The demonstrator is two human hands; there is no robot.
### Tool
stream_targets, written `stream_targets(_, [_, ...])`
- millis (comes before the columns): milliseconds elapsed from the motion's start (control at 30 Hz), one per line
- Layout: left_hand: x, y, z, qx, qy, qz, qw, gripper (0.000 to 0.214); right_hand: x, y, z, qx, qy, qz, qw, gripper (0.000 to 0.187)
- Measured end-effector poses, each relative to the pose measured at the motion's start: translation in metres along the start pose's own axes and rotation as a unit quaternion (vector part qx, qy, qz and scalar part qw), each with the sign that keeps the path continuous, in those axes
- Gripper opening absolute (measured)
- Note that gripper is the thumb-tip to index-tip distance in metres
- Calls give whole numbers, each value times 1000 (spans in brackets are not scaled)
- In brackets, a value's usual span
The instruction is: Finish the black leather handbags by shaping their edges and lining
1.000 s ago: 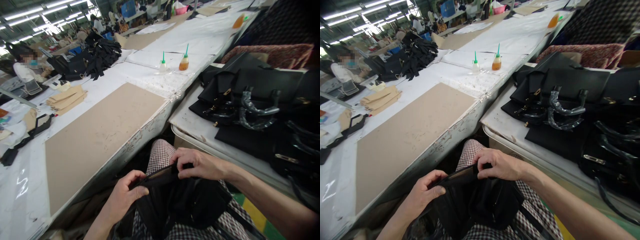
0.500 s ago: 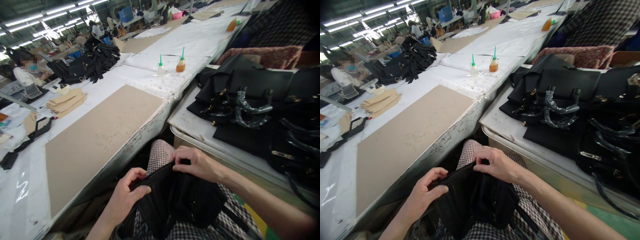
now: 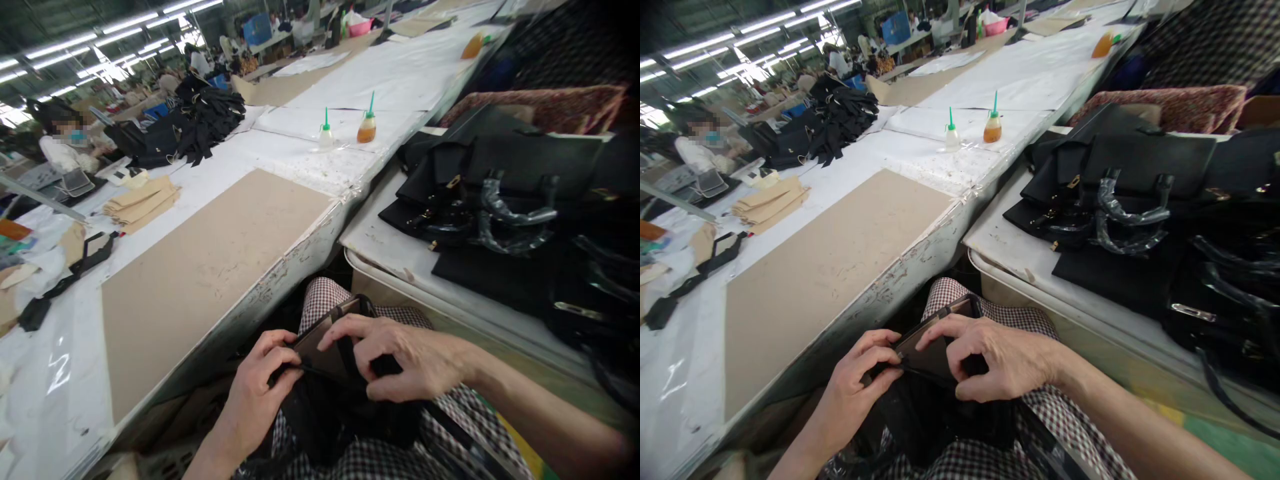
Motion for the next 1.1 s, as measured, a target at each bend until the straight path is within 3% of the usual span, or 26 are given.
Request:
stream_targets(167, [7, -2, 5, 15, -35, -15, 999, 29, 4, -1, -8, -20, -2, 25, 999, 17])
stream_targets(300, [7, -3, 6, 5, -56, -8, 998, 22, -12, 30, -5, 82, 80, 54, 992, 8])
stream_targets(433, [-2, -3, -2, -9, 4, 16, 1000, 15, -34, 65, 5, 187, 172, 133, 958, 15])
stream_targets(600, [-2, -4, -9, -29, 44, 5, 999, 8, -43, 82, 7, 228, 197, 200, 932, 19])
stream_targets(867, [5, 6, -17, -14, 45, -6, 999, 8, -45, 82, 14, 222, 208, 190, 933, 19])
stream_targets(1000, [8, 2, -17, -48, 65, 0, 997, 18, -52, 70, 10, 147, 233, 216, 937, 14])
stream_targets(1100, [9, -2, -16, -66, 84, 1, 994, 24, -49, 68, -1, 103, 199, 214, 951, 15])
Point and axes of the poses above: each hand's wrist, its own z-axis away from the middle knuckle, its own x-axis out of the palm, y = z × x, the point moved 10 cm from there along -z, towards the middle knuckle, and after that the axes turned 8 degrees about y, right-handed, at the moved point
